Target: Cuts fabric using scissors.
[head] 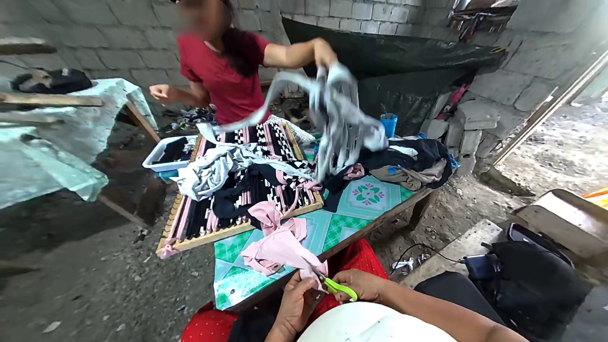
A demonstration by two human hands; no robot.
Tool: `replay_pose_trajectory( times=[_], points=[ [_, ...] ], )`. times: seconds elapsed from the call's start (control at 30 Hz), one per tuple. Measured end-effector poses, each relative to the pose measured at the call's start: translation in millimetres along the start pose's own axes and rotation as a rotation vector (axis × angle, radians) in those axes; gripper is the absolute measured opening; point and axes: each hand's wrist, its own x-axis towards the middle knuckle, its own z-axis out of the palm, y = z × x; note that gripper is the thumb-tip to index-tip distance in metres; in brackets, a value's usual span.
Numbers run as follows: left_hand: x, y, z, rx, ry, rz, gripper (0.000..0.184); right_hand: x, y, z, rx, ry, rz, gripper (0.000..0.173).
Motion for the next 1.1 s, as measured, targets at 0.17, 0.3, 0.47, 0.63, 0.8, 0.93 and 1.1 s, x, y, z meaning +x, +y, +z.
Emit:
replay_pose_trajectory(
  times=[0.17, 0.3, 0.47, 0.63, 0.8, 0.93, 1.1],
  points=[
    [1.9, -2.5, 0.2, 0.131, -0.032, -0.073, 0.045, -4.9, -0.6, -1.3, -0.045, -0.018, -0.014, 0.036],
    [5.1, 1.2, 6.3, 0.17, -0.017, -0.062, 0.043, -5.8, -0.9, 0.0, -0.009, 0.003, 0.034, 0.035],
    [8.1, -5.7, -2.8, 0.279, -0.047, -0.065, 0.018, -4.8, 3.2, -3.6, 0.129, -0.052, 0.027, 0.032],
    [7.9, -6.7, -4.8, 0.357, -0.049, -0.074, 0.019, 1.8, 0.3, -6.8, 0.166, -0.158, 0.043, 0.033],
    [10.7, -9.5, -12.2, 0.4, -0.107, -0.048, 0.027, 12.0, -3.6, -5.0, 0.174, -0.186, 0.049, 0.033],
    [11.3, -14.0, -16.3, 0.468, -0.153, 0.0, 0.029, 20.6, -6.1, 3.5, 0.142, -0.152, 0.028, 0.033],
    [19.5, -19.6, -29.2, 0.497, -0.135, -0.05, 0.027, 25.4, 7.6, 10.5, 0.15, -0.08, -0.039, 0.041]
  ],
)
